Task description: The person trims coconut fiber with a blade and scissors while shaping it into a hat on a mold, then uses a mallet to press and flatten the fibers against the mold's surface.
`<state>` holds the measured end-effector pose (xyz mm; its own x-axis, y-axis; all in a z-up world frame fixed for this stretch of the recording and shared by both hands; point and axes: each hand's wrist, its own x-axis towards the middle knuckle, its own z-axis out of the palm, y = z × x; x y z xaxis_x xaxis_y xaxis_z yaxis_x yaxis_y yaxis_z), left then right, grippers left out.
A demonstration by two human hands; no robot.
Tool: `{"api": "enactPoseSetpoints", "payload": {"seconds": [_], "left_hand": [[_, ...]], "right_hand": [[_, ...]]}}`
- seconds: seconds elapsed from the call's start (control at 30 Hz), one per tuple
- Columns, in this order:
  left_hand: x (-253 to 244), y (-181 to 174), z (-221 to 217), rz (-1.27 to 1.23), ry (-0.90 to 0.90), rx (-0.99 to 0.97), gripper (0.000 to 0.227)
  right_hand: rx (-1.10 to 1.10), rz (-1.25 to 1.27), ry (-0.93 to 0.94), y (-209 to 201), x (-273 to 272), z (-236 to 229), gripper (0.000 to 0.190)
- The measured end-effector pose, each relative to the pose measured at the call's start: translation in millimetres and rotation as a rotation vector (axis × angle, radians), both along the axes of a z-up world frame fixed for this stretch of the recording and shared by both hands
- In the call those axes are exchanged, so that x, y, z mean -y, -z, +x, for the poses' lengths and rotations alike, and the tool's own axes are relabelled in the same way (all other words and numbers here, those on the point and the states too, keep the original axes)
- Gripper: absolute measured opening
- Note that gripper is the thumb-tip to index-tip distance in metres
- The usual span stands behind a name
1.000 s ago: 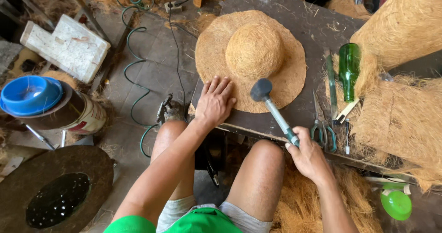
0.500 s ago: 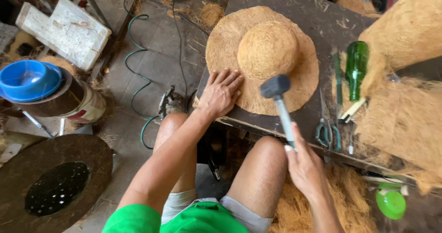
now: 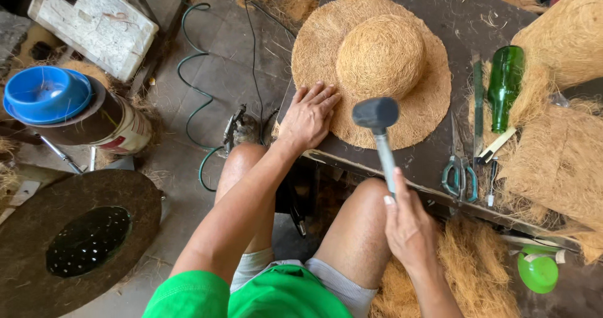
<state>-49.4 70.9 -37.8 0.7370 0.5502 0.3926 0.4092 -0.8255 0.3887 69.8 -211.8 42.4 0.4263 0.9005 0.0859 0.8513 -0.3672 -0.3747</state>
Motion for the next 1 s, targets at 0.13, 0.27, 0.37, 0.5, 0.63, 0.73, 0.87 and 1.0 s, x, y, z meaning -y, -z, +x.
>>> {"api": "enactPoseSetpoints", "payload": {"seconds": [0.13,0.27,0.37,0.5,0.63,0.73,0.87,1.0], "left_hand": [[-3,3,5,-0.089,-0.023,0.014,0.049],[-3,9,5,-0.064,-0.023,0.194,0.035],[0,1,0,-0.061,-0.025,0.148,0.037],[2,-10,2,-0.026,-0.045,0.103,0.042],[6,-10,4,-0.072,-0.063,-0.033,0.062],[6,-14,4,-0.092,-0.052,-0.124,0.075],[4,-9,3,-0.033,-0.038,-0.110,0.068],[-5,-1,7,0.010,-0.027,-0.099,0.068]], "right_hand": [[-0.127,-0.289,-0.022,-23,-14,0,0.066],[-0.026,0.076,-0.090,-13,-1,-1,0.062],[-0.028,-0.330,-0.096,-13,-6,-2,0.066],[-0.180,-0.352,0.070,-30,-3,-3,0.062],[-0.066,-0.280,0.083,-20,11,2,0.064],[-0.125,-0.381,0.122,-30,14,6,0.067],[-0.031,-0.150,0.074,6,32,15,0.067],[-0.201,-0.280,0.066,-25,10,11,0.070]]}}
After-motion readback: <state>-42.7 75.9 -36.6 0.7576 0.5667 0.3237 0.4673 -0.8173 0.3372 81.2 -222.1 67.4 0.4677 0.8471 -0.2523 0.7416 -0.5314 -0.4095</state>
